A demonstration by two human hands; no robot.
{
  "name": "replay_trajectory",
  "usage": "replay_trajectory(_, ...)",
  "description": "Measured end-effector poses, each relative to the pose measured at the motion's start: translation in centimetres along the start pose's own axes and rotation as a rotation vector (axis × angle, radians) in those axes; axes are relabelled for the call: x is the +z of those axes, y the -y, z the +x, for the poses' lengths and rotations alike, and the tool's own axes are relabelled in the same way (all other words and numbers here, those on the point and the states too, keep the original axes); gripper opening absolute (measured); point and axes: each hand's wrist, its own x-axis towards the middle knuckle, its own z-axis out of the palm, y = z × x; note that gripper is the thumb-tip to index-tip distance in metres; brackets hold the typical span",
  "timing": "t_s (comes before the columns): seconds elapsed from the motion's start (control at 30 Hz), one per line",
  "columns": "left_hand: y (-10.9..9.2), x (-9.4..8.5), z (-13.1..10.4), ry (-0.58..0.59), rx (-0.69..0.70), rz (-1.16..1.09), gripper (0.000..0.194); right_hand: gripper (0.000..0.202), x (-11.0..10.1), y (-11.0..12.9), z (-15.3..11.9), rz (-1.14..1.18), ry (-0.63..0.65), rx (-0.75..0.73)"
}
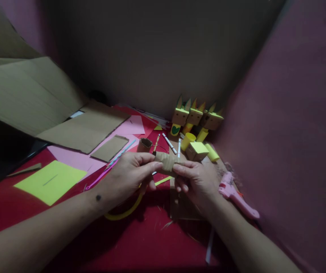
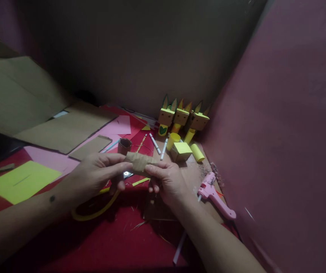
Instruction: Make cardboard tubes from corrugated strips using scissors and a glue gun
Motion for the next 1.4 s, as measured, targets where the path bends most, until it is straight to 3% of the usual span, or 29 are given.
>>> replay_trajectory(0.43,0.3,0.0,0.2,-0.013,-0.059,-0.054,0.022,0.017,0.1,-0.4,-0.2,-0.017,0.033,0.064)
replay_trajectory(0.93,1.4,-0.2,0.6,-0.012,-0.083,-0.079,0.030,0.022,-0.5,-0.8,0.3,0.073,0.160,0.113)
replay_trajectory(1.2,1.2,-0.2,0.8,-0.015,-0.140,-0.148,0.022,0.022,0.1,-0.4,0.0,-0.037,0.023,0.148)
replay_trajectory(1.4,0.7,-0.2,0.8,-0.043,-0.179,-0.082,0.018,0.025,0.2,-0.2,-0.3,-0.110,0.003,0.151)
